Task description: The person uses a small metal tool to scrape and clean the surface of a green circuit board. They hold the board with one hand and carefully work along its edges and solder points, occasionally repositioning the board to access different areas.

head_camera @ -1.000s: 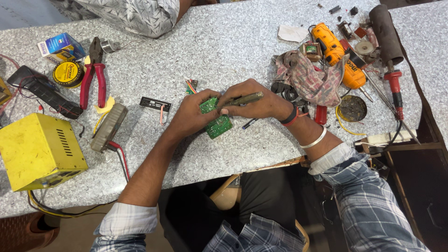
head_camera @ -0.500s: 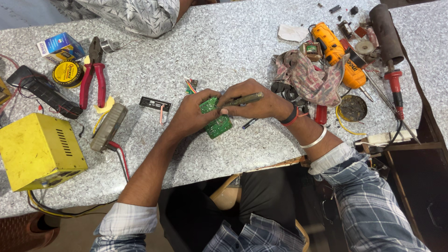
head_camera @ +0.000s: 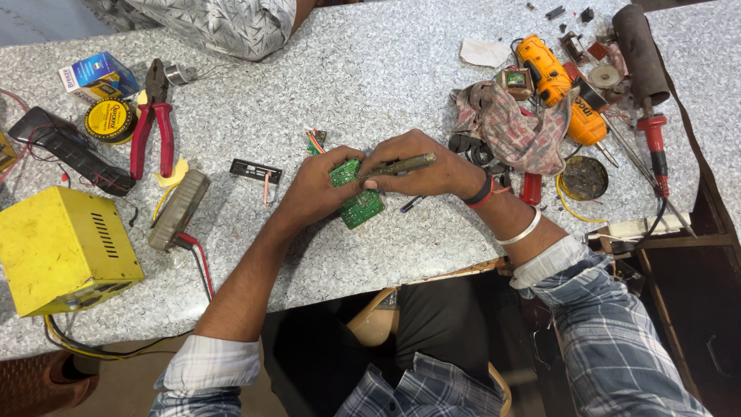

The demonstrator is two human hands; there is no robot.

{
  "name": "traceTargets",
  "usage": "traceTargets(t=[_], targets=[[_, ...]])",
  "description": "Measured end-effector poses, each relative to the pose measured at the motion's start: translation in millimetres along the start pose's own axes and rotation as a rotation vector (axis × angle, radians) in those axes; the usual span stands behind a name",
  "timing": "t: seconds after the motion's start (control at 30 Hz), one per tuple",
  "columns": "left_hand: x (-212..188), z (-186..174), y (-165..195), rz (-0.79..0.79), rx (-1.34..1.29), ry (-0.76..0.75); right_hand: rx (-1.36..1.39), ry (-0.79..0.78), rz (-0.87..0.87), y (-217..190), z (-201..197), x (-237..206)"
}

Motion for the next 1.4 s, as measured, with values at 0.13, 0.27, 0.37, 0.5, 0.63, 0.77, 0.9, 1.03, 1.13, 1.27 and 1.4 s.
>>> traceTargets(t=[0.13, 0.27, 0.37, 0.5, 0.63, 0.77, 0.9, 1.03, 1.13, 1.27, 1.4], targets=[[5.2, -2.9, 0.4, 0.035, 0.010, -0.004, -0.001, -0.006, 0.010, 5.3, -1.9, 4.0], [7.6, -2.6, -3.8, -0.017, -0.008, 0.004, 0.009, 0.004, -0.004, 7.2, -3.3, 3.9], [7.0, -5.0, -2.5, 0.008, -0.001, 0.002, 0.019, 0.007, -0.003, 7.4, -2.2, 5.8], [2.6, -8.3, -1.7, 0.014, -0.006, -0.002, 0.015, 0.004, 0.012, 6.9, 3.3, 8.2], [5.3, -10.4, -1.3, 0.008, 0.019, 0.004, 0.015, 0.011, 0.006, 7.3, 0.5, 10.9], [5.9, -14.7, -1.0, 0.018, -0.035, -0.005, 0.014, 0.008, 0.027, 7.0, 0.2, 15.6], [7.5, -14.7, -2.3, 0.021, -0.041, 0.011, 0.018, -0.001, 0.052, 7.0, -2.5, 15.6], [13.4, -13.6, -3.5, 0.043, -0.045, 0.016, 0.000, -0.011, 0.068, 9.7, -7.3, 16.2], [18.4, -19.1, -5.0, 0.061, -0.046, 0.023, 0.013, 0.002, 0.024, 10.9, -10.4, 21.8], [22.9, -22.7, -11.5, 0.010, -0.040, 0.018, -0.013, -0.005, 0.037, 14.5, -10.4, 26.4], [29.9, -26.5, -15.7, 0.012, -0.029, 0.037, -0.020, -0.011, 0.034, 20.0, -14.2, 30.8]])
Point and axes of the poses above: each hand's wrist, its own x-axis towards the middle knuckle, its own z-axis out of the palm, y = z × x, the point moved 6 cm from there along x, towards the middle knuckle, and after that the axes turned 11 degrees about -x, right-handed, at the moved point
